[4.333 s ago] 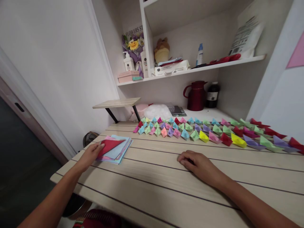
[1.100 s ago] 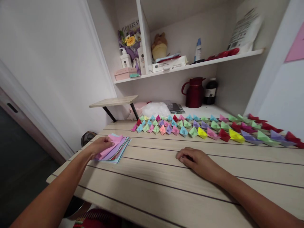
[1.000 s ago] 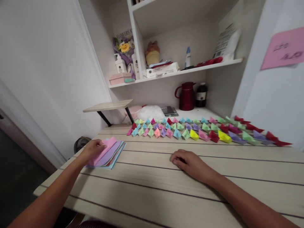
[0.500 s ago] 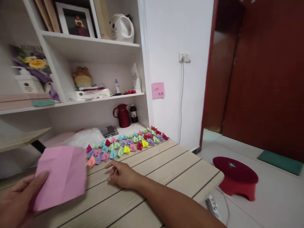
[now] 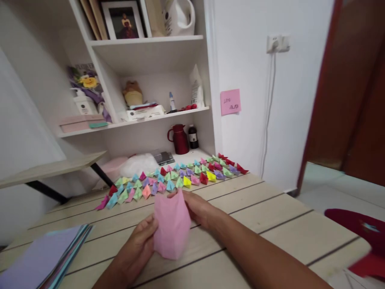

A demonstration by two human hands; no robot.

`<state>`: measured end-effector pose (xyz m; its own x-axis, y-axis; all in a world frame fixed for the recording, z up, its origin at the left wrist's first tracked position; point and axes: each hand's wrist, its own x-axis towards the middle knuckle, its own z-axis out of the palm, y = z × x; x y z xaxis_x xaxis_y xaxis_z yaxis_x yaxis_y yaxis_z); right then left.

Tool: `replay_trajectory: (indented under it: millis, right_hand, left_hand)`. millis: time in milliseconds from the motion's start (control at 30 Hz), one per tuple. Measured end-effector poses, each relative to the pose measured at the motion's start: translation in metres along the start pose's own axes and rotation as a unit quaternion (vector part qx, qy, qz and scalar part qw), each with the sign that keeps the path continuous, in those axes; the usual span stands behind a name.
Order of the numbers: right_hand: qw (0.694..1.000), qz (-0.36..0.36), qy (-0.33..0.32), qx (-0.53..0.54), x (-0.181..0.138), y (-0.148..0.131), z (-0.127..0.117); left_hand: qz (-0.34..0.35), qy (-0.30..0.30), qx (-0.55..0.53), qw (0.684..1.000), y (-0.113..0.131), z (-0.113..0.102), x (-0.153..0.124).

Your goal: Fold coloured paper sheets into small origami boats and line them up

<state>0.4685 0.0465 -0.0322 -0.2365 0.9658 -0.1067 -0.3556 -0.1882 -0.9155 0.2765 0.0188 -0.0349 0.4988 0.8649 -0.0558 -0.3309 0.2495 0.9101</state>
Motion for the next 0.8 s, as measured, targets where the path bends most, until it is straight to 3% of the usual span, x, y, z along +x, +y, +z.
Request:
replay_trajectory:
  millis: [67,433,700,800]
  right_hand:
    - [0.999,0.046,0.016,0.013,-0.002,-0.004,0.001]
    - [0.998,0.022,-0.056,0.031,-0.006,-0.027,-0.018]
    - [0.987,-0.018,-0.114,-0.114,-0.024,-0.037,-0.017]
    - [0.988,-0.026,-0.086,-0.124,-0.019,-0.031,-0.014]
  left_hand:
    - [-0.004,-0.003,-0.027,1.0,0.002,0.001,-0.002]
    - [-0.046,-0.033,-0.016,0.998,0.007,-0.007,-0.004]
    - [0.023,0.137,0.026,0.99,0.015,-0.027,0.008]
    - [0.024,0.155,0.032,0.987,0.018,-0.029,0.009]
